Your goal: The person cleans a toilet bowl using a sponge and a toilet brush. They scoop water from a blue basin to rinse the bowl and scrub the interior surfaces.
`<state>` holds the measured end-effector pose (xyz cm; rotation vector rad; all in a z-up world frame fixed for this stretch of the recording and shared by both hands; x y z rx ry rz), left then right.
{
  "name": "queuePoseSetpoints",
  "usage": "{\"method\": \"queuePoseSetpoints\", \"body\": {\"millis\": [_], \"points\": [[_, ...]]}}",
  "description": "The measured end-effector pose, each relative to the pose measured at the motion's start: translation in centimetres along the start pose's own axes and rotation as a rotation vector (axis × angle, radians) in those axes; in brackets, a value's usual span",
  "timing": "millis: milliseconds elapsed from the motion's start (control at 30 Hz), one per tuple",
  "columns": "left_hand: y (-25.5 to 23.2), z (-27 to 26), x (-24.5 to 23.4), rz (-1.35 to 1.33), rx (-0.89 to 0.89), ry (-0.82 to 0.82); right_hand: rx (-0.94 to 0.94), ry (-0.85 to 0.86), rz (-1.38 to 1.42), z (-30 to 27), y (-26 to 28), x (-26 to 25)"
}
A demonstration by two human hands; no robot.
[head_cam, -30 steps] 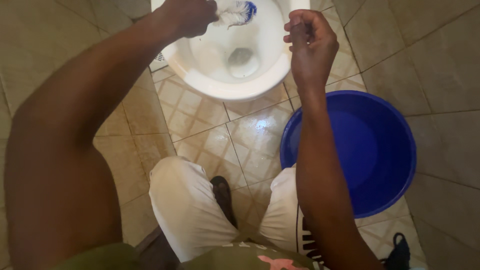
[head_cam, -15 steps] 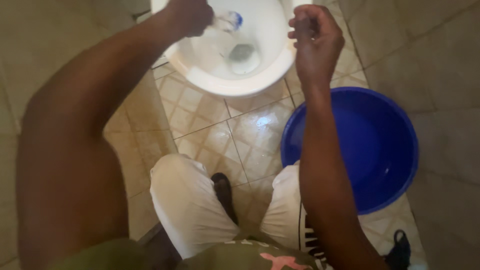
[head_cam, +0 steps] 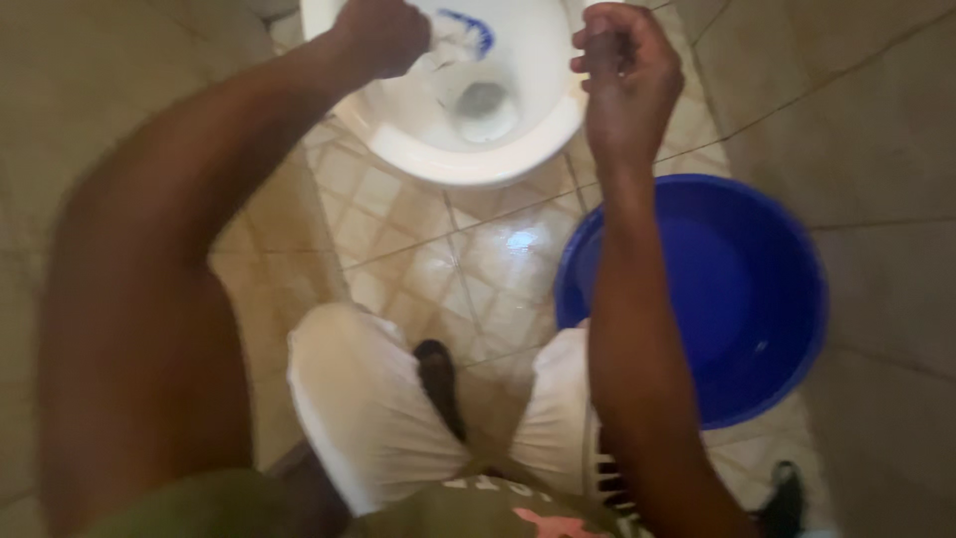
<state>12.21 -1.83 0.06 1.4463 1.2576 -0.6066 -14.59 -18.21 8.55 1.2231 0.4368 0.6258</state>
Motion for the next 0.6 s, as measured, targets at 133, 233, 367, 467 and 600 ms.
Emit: {"method": "queuePoseSetpoints", "body": {"millis": [133,233,367,467,600], "points": [[1.4,1.1,-2.1,0.073,0.018,-0.075,-0.084,-0.032,0.023,-0.2,0.9,-0.9],[1.8,-0.1,-3.3,0.048,-0.001,-0.201,0.020,-0.060,0.013,-0.3,0.8,-1.4],[1.0,0.3,-2.0,-0.042,0.007,-0.210,0.024,-0.061,0.007,-0.4,1.0,-1.6],[0.4,2.7,1.0,0.204,0.043,0.083,0.016,-0.057,-0.037,0.2,1.1,-2.0],[1.3,2.7,0.1,0.153,0.053,-0.268,0.029,-0.065,-0.016,-0.6,1.2,-2.0]]}}
Point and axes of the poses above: each hand's wrist, its own z-axis towards the middle knuckle, its own x-axis out of the palm, y = z × x, the point moved 5 cm from there along z, towards the middle knuckle, and after that the axes turned 2 degrees about -x, right-handed, at the moved point
